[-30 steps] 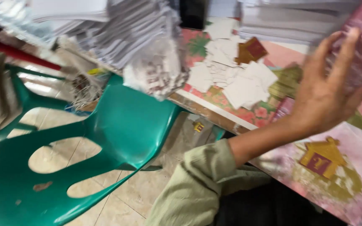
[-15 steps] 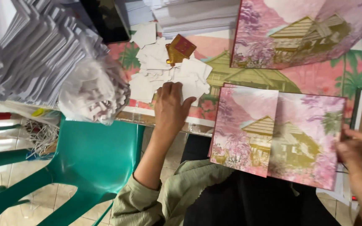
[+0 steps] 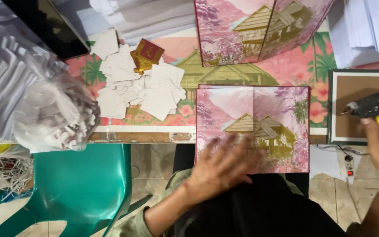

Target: Assembling decorative cards by using a hot glue gun to attach gold-colored house cutouts to the front of folded cards.

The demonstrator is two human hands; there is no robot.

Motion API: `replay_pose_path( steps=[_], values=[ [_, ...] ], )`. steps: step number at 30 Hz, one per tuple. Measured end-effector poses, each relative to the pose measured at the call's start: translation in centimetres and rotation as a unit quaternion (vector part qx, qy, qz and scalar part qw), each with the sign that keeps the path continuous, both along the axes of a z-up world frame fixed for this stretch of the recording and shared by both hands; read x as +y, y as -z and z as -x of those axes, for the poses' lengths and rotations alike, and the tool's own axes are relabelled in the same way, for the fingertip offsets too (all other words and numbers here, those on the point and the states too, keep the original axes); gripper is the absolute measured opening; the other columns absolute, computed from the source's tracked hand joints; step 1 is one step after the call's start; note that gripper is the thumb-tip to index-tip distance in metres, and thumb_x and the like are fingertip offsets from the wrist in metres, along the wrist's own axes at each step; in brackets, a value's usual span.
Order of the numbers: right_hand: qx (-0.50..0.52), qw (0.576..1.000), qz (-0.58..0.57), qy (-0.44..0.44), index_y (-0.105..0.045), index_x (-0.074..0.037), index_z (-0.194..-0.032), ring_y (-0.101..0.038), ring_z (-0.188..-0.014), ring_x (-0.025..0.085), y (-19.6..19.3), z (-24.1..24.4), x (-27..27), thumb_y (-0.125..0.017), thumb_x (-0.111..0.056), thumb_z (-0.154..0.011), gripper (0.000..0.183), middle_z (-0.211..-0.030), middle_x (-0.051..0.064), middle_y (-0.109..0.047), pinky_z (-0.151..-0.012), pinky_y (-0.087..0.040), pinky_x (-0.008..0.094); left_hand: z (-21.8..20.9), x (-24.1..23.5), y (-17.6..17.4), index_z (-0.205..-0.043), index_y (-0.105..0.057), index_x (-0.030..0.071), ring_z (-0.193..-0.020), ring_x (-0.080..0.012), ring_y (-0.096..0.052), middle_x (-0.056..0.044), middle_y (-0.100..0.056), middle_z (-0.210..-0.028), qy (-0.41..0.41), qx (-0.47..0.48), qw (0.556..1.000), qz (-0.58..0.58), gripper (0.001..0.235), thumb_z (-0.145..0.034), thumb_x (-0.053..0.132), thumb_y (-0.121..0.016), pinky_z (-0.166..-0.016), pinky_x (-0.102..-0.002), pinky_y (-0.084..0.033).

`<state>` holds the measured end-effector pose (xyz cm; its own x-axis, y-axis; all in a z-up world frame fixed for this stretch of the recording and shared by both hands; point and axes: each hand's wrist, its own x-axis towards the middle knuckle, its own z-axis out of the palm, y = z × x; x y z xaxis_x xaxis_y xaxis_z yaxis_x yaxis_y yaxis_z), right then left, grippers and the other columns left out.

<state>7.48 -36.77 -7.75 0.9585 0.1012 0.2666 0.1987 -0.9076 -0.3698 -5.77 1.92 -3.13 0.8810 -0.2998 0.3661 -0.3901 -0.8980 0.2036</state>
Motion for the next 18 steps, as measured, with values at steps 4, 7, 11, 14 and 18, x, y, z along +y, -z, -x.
replay_pose_path(
  steps=[4,7,11,14,18],
  values=[
    [-0.088,0.984,-0.01,-0.155,-0.046,0.02,-0.126,-0.053,-0.101,0.045,-4.9,1.2,6.7,-0.079,-0.002,-0.083,0.058,-0.115,0.033,-0.052,-0.086,-0.045,0.049,0.1,-2.1,-0.4,-0.124,-0.059,0.017,-0.118,-0.0227,-0.057,-0.009,-0.048,-0.137,0.082,-0.097,0.992,0.006,0.025,-0.099,0.022,-0.058,-0.084,-0.039,-0.05],
    [-0.062,0.972,-0.035,-0.225,-0.05,0.013,-0.121,-0.053,-0.097,0.033,-6.5,1.2,11.6,-0.07,-0.004,-0.084,0.046,-0.108,0.024,-0.058,-0.086,-0.05,0.04,0.4,-2.3,-0.3,-0.121,-0.058,0.021,-0.114,-0.0226,-0.054,-0.006,-0.051,-0.132,0.03,-0.108,0.993,-0.044,0.024,-0.098,0.022,-0.053,-0.081,-0.036,-0.047],
    [-0.126,0.952,-0.003,-0.28,-0.05,0.011,-0.116,-0.055,-0.092,0.031,-5.3,0.4,13.9,-0.071,-0.003,-0.079,0.045,-0.101,0.02,-0.059,-0.091,-0.043,0.045,0.5,-2.3,-0.5,-0.124,-0.056,0.015,-0.102,-0.0247,-0.059,-0.008,-0.054,-0.123,0.044,-0.097,0.993,-0.054,0.027,-0.099,0.015,-0.047,-0.075,-0.036,-0.05],
    [-0.143,0.945,0.015,-0.294,-0.053,0.013,-0.111,-0.052,-0.091,0.036,-5.4,0.4,15.3,-0.069,-0.009,-0.082,0.039,-0.1,0.022,-0.054,-0.082,-0.038,0.044,0.4,-2.1,-0.8,-0.123,-0.058,0.011,-0.099,-0.0252,-0.062,-0.009,-0.059,-0.115,0.062,-0.12,0.99,-0.041,0.03,-0.098,0.009,-0.042,-0.072,-0.032,-0.054],
    [-0.169,0.924,0.032,-0.342,-0.052,0.009,-0.109,-0.053,-0.091,0.029,-4.5,0.2,16.1,-0.07,-0.004,-0.084,0.034,-0.1,0.02,-0.056,-0.086,-0.04,0.041,0.3,-1.9,-1.0,-0.119,-0.062,0.011,-0.096,-0.0232,-0.064,-0.007,-0.062,-0.11,0.058,-0.147,0.987,-0.026,0.026,-0.098,0.011,-0.045,-0.068,-0.028,-0.053]
  ],
)
